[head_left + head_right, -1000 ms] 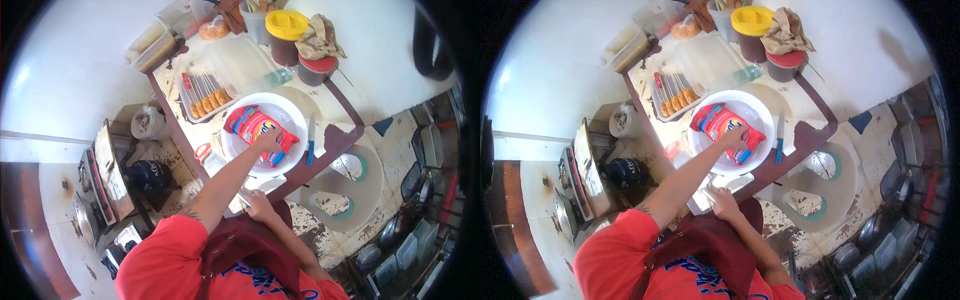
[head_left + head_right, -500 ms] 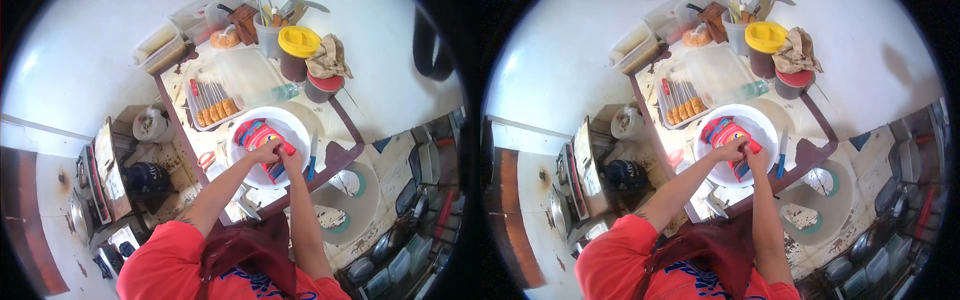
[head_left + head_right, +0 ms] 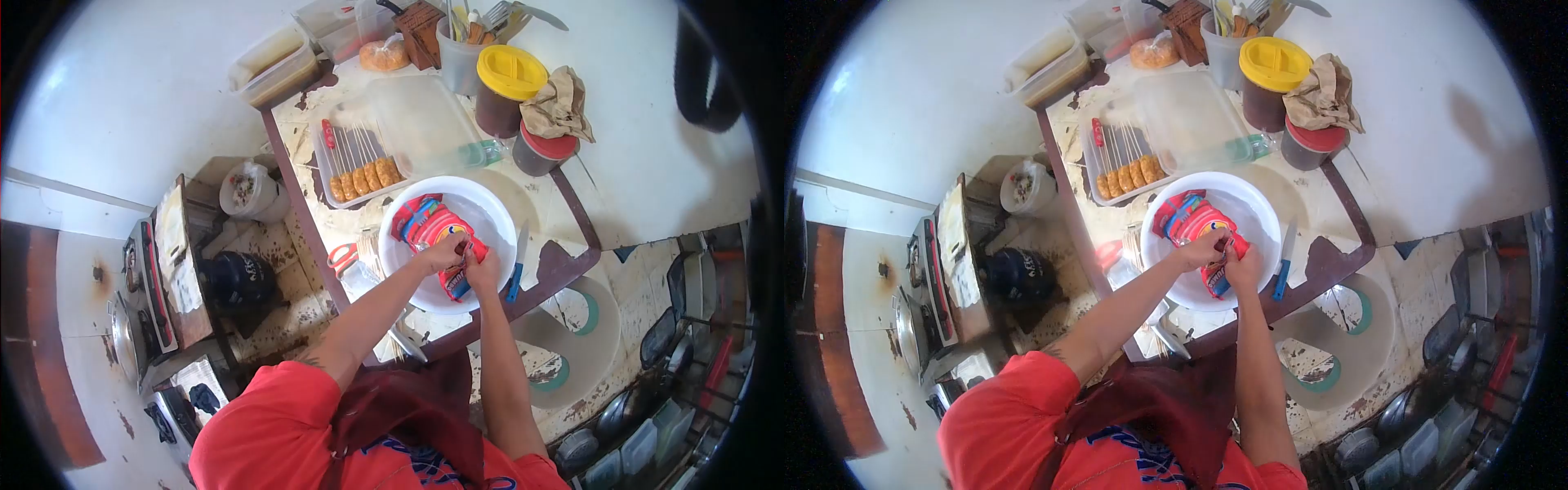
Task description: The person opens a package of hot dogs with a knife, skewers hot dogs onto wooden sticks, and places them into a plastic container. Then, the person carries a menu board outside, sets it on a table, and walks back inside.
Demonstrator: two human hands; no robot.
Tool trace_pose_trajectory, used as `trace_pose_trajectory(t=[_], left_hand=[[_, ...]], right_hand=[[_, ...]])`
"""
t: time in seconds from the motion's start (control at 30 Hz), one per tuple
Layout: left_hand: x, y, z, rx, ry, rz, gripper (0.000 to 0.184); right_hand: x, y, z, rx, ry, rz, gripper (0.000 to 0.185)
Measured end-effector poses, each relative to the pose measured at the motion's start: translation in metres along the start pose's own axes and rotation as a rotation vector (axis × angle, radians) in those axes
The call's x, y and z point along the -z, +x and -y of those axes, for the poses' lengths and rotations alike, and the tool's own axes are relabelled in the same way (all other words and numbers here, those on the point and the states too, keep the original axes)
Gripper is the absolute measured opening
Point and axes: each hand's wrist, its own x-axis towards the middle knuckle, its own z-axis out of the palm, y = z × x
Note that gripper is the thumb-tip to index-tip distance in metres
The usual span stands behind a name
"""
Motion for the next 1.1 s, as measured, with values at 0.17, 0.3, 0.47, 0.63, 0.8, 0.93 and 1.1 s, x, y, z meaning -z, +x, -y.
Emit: trace_pose_trajectory(t=[0.17,0.3,0.47,0.63,0.8,0.93,1.1], left_hand=[[0.002,0.006,0.008,-0.034,0.184,-0.027,0.039],[-0.005,0.003,0.004,-0.012,0.138,-0.061,0.045],[-0.006,-0.002,0.010,0.012,-0.167,-0.024,0.055],[0.005,0.011,0.016,0.014,0.082,0.018,0.053],[0.005,0.002,-0.003,-0.001,0.331,-0.074,0.042],[0.003,0.001,-0.003,-0.024,0.447,-0.198,0.038],[0.025,-0.016,0.009,0.044,0.297,-0.554,0.043]], right_hand=[[0.019,0.008,-0.007,0.014,0.189,0.176,0.030],[0.009,0.011,-0.026,0.224,0.094,0.060,0.027],[0.013,0.012,-0.019,0.183,0.174,0.141,0.028],[0.013,0.015,-0.017,0.205,0.174,0.169,0.030],[0.015,0.013,-0.021,0.196,0.280,0.160,0.032],[0.026,0.011,-0.008,0.213,0.120,0.124,0.032],[0.020,0.007,-0.004,0.156,-0.105,-0.029,0.030]])
